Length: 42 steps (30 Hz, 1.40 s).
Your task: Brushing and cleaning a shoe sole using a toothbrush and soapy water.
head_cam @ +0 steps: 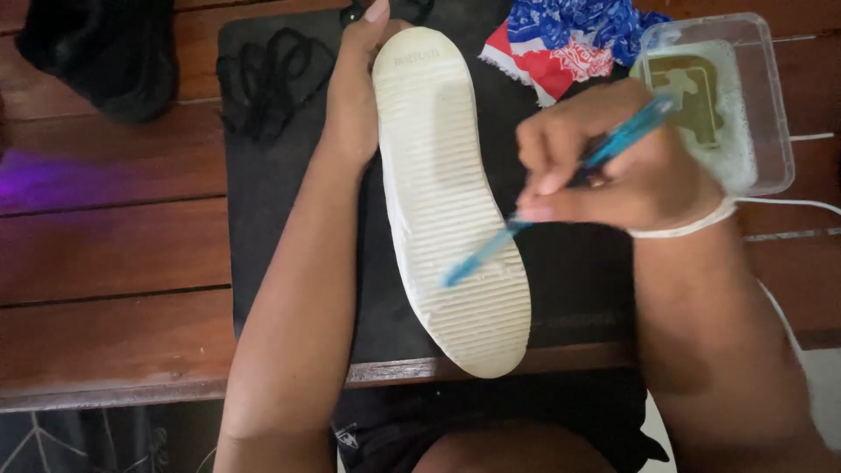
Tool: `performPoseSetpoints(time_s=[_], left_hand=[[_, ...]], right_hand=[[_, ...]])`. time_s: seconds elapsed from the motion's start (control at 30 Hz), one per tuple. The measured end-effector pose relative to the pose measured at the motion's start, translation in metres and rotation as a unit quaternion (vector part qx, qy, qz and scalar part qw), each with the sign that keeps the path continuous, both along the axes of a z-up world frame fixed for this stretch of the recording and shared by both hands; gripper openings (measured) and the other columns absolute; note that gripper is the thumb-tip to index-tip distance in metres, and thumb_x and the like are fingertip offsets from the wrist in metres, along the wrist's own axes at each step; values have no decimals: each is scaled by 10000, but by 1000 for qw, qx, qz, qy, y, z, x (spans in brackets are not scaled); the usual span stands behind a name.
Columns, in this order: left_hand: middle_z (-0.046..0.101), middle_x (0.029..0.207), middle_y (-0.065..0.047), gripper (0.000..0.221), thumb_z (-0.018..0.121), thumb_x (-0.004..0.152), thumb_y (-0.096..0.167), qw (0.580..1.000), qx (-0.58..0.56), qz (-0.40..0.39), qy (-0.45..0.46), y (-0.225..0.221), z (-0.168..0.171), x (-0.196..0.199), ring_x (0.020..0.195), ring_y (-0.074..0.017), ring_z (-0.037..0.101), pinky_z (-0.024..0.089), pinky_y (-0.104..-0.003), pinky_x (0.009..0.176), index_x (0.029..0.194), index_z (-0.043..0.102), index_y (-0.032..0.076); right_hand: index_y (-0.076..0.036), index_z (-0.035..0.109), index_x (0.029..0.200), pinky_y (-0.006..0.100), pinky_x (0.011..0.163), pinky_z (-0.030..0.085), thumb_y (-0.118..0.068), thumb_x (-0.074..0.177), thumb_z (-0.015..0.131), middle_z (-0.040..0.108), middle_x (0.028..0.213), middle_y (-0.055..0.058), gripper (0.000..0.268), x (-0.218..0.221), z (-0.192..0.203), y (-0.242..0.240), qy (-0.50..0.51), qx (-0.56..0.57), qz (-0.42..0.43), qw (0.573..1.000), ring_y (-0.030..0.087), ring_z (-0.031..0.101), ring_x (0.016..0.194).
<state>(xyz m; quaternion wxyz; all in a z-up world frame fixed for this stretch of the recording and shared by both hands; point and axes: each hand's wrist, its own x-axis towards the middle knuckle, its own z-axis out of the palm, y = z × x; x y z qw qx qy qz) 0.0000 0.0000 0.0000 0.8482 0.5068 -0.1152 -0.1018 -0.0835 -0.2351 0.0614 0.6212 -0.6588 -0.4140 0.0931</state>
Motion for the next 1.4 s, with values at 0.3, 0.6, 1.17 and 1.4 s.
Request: performPoseSetpoints(time_s=[0.3, 0.6, 1.17, 1.4], left_hand=[[348, 541, 64, 440, 556, 877, 437, 999, -10, 18, 32, -2, 3, -2, 512, -75, 325, 259, -302, 537, 556, 407, 176], [405, 567, 59, 429, 576, 856, 467, 999, 9, 29, 42, -1, 2, -3, 557, -84, 405, 333, -293, 591, 576, 462, 162], [359, 563, 68, 437, 539, 886, 442, 999, 20, 29, 26, -1, 8, -6, 550, -73, 338, 292, -296, 585, 567, 394, 180], [395, 576, 70, 430, 581, 871, 472, 1000, -3, 6, 14, 2, -5, 2, 552, -74, 374, 283, -295, 583, 582, 474, 171]], right_hand=[[-6, 618, 790, 216, 608, 658, 16, 744, 823, 687, 732, 157, 211, -6, 7, 6, 25, -18, -2, 1000, 217, 769, 711], [-70, 425, 655, 210, 430, 278, 2, 748, 775, 500, 587, 54, 369, -2, 12, -1, -2, -38, 11, 999, 106, 377, 439], [-52, 547, 708, 217, 470, 370, 6, 709, 850, 531, 577, 52, 308, -3, 17, -10, 27, -93, -14, 995, 113, 450, 497], [-50, 513, 709, 213, 488, 362, 1, 766, 833, 517, 582, 48, 329, -6, 15, 7, 26, -84, 1, 996, 110, 454, 500]])
